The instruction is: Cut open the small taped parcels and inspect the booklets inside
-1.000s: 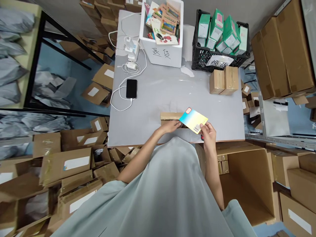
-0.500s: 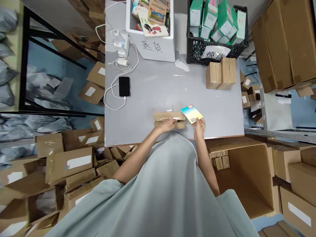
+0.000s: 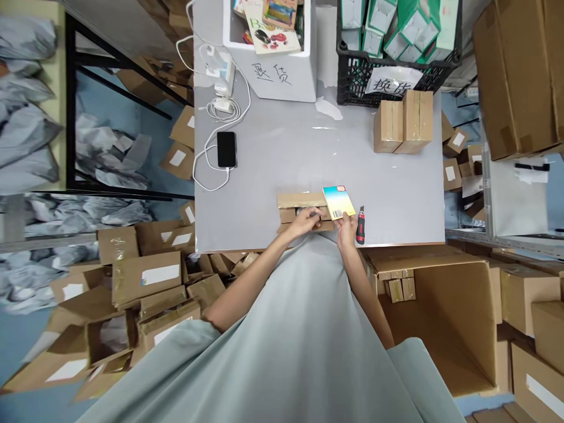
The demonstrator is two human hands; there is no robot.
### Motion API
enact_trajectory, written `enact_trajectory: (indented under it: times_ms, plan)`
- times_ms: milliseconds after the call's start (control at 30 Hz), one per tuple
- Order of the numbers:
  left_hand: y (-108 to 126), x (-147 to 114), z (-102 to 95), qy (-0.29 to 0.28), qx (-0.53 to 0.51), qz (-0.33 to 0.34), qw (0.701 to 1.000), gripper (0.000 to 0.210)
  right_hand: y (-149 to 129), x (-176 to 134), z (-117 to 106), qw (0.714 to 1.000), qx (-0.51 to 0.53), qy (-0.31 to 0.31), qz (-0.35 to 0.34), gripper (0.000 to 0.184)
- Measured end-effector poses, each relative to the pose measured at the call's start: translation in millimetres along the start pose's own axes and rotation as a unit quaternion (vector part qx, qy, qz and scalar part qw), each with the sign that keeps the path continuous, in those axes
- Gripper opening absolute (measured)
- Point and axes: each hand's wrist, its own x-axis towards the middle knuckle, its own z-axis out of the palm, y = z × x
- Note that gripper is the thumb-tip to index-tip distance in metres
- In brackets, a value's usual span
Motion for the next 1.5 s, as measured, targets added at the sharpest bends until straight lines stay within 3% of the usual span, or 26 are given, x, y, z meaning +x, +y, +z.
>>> enact_trajectory:
  times_ms: [133, 267, 400, 467, 567, 700, 900, 1000, 1067, 1200, 1300, 1367, 1433, 1500]
  plan:
    - [2.7, -6.6, 0.7, 0.007, -0.057, 0.026, 0.998, 0.021, -17.9, -6.1, 1.3, 0.999, -0.017, -0.023, -0.028, 0.045]
    - [6.2, -17.4, -9.4, 0.034, -0.107, 0.031, 0.993, 0.018, -56.5, -24.4, -1.3, 0.994, -0.056, -0.046, -0.078, 0.046]
    - [14.1, -41.6, -40.5, 0.112, -0.246, 0.024, 0.962, 0.036, -103.0, -48.5, -2.9, 0.979, -0.124, -0.123, -0.108, 0.047]
    - [21.7, -56.6, -56.7, 0.098, -0.287, 0.043, 0.952, 0.052, -120.5, -57.8, 1.3, 0.963, -0.175, -0.169, -0.113, 0.047]
    - [33.6, -75.8, -71.0, 0.054, -0.269, 0.07, 0.959, 0.062, -133.8, -65.9, 15.2, 0.941, -0.231, -0.228, -0.096, 0.051]
    - [37.8, -89.6, -74.8, 0.049, -0.244, 0.099, 0.963, 0.05, -134.2, -71.5, 36.0, 0.937, -0.225, -0.256, -0.075, 0.058]
    - [24.4, -100.1, -85.4, 0.119, -0.25, 0.127, 0.952, 0.045, -124.1, -92.1, 47.5, 0.925, -0.225, -0.293, -0.089, 0.051]
    - [19.3, -106.4, -91.9, 0.167, -0.242, 0.159, 0.943, 0.048, -117.0, -111.5, 50.9, 0.914, -0.256, -0.263, -0.173, 0.035]
    - [16.1, -110.2, -94.5, 0.185, -0.273, 0.148, 0.932, 0.055, -111.8, -124.4, 53.6, 0.89, -0.282, -0.245, -0.262, 0.024]
    - [8.1, -115.0, -97.6, 0.079, -0.374, 0.088, 0.92, 0.067, -100.3, -141.3, 58.9, 0.82, -0.349, -0.269, -0.364, 0.016]
    - [1.9, -117.4, -103.2, 0.073, -0.402, 0.083, 0.909, 0.057, -91.9, -148.7, 63.7, 0.795, -0.384, -0.295, -0.365, 0.018]
    - [-1.2, -119.5, -109.6, 0.09, -0.401, 0.084, 0.908, 0.054, -85.8, -153.9, 68.0, 0.803, -0.382, -0.294, -0.35, 0.034]
    - [-3.7, -122.4, -117.1, 0.088, -0.385, 0.089, 0.914, 0.053, -78.2, -159.3, 73.1, 0.843, -0.353, -0.259, -0.312, 0.055]
    - [-6.1, -125.6, -124.3, 0.075, -0.366, 0.094, 0.923, 0.051, -68.7, -163.3, 78.3, 0.892, -0.307, -0.215, -0.252, 0.057]
